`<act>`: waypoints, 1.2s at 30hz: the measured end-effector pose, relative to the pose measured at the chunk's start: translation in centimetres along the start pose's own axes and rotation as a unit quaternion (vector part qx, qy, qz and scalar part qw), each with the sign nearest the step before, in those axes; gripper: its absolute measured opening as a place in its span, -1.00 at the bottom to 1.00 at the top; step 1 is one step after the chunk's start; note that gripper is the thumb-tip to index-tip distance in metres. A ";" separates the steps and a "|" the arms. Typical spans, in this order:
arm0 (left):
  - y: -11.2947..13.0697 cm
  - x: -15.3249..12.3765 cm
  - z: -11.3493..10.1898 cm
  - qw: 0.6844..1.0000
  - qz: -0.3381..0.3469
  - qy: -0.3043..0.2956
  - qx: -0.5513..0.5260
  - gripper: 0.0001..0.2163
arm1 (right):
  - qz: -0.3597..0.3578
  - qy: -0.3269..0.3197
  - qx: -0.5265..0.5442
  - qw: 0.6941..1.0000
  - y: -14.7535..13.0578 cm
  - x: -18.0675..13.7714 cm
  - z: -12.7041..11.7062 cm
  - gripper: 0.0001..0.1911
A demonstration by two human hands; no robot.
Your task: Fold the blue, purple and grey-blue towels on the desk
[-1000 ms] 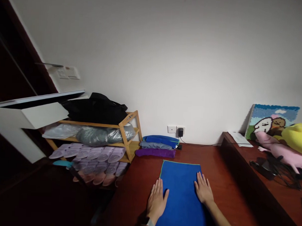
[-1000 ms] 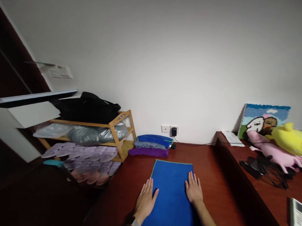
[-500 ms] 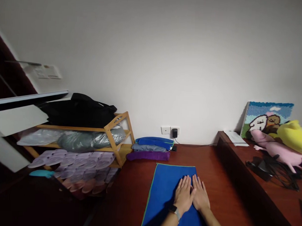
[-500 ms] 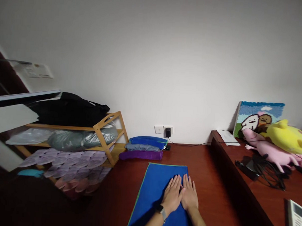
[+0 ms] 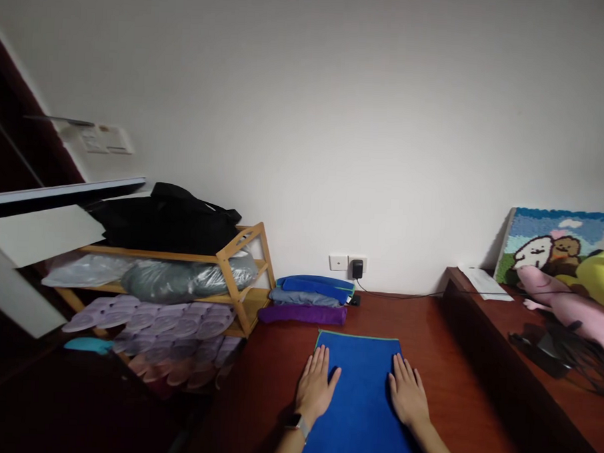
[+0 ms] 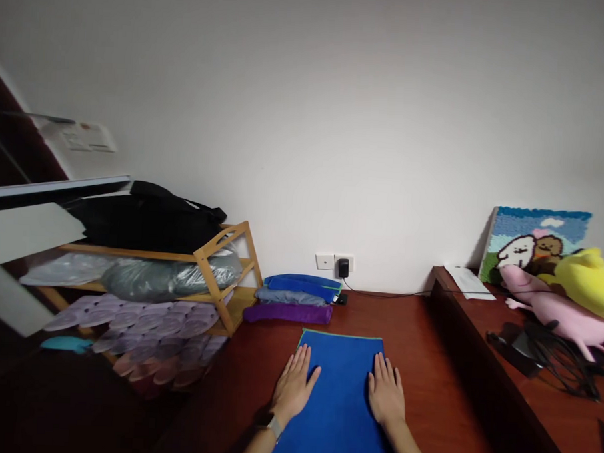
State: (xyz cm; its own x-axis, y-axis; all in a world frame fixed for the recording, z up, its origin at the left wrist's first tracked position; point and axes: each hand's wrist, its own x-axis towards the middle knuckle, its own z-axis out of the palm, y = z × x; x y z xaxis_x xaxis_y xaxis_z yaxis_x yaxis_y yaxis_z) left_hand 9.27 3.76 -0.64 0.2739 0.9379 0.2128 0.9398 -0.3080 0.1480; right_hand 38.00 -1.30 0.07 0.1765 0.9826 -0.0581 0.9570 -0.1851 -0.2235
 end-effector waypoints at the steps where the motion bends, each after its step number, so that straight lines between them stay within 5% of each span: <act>1: 0.1 0.0 0.2 1.000 0.000 0.001 -0.002 -0.31 | 0.002 0.002 0.002 1.000 -0.2 0.6 -0.3 -0.27; 7: -0.1 -0.1 1.3 1.000 0.007 0.016 -0.002 -0.34 | 0.008 -0.005 -0.003 1.000 -0.8 4.3 -0.7 -0.27; 14: -0.1 0.5 0.7 1.000 0.000 0.025 0.011 -0.34 | 0.001 0.012 0.005 1.000 -0.5 4.5 0.2 -0.26; 17: 3.5 1.9 -0.2 0.999 0.029 0.043 -0.002 -0.36 | -0.001 0.006 0.011 1.000 -0.5 4.4 -0.2 -0.26; 21: 11.1 4.5 0.3 0.984 0.157 0.010 -0.078 -0.41 | -0.017 0.003 0.004 1.000 -0.3 4.5 -0.1 -0.28; 25: 14.8 6.1 2.2 0.981 0.142 -0.035 -0.130 -0.41 | -0.031 0.006 -0.008 0.999 0.0 4.6 0.4 -0.31; 28: 12.6 6.4 2.3 0.985 0.118 -0.054 -0.112 -0.40 | -0.016 0.005 -0.008 1.000 0.0 4.6 0.5 -0.29; 36: -0.1 6.9 -0.5 0.999 0.003 -0.053 -0.003 -0.32 | -0.001 0.007 -0.008 1.000 -0.3 4.6 0.4 -0.27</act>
State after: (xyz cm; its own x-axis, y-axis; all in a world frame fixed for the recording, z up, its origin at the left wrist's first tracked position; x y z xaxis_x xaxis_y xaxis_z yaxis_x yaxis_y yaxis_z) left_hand 10.96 10.24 1.30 0.2991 0.9478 0.1100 0.9372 -0.3135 0.1527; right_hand 38.48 3.26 -0.50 0.1775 0.9832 -0.0432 0.9607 -0.1827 -0.2088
